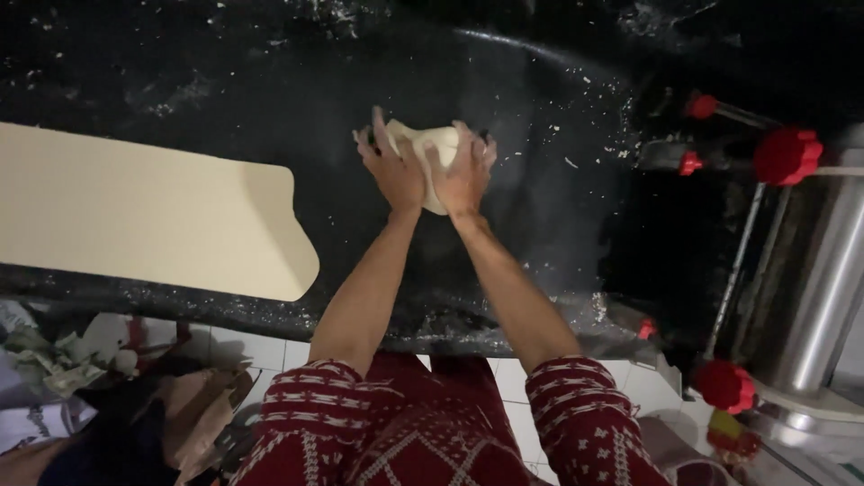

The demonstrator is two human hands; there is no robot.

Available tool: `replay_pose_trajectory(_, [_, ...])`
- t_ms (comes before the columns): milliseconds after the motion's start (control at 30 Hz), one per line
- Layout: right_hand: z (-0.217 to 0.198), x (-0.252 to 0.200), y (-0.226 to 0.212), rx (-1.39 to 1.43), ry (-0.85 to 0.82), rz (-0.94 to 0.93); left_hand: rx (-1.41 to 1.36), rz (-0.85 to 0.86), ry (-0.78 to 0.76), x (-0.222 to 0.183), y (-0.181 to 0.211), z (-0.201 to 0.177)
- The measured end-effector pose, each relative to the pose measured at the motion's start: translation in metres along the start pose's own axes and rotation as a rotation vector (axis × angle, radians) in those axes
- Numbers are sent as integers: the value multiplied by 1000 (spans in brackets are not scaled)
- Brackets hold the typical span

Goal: A person is kneading a ball of dough by hand on a black countertop in a bakery.

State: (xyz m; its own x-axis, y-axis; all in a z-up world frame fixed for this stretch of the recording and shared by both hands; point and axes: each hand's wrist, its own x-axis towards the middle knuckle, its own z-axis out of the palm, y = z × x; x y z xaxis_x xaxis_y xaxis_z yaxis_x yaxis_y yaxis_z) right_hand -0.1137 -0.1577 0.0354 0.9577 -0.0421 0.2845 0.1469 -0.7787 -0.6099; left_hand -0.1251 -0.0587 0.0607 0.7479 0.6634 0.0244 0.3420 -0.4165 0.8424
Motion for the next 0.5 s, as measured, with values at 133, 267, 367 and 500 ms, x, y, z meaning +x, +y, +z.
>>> replay_pose_trajectory(133, [8, 9, 6, -65, -62, 81, 60, 119, -24, 4, -34, 20])
replay_pose_trajectory(267, [15, 19, 14, -38, 71, 6, -57, 380, 70, 13, -69, 42])
replay_pose_trajectory(367, [26, 24, 28, 9, 110, -18, -51, 396, 135, 22, -63, 39])
replay_pose_trajectory(500, [41, 30, 41, 70, 147, 46, 45, 360, 128, 36, -75, 50])
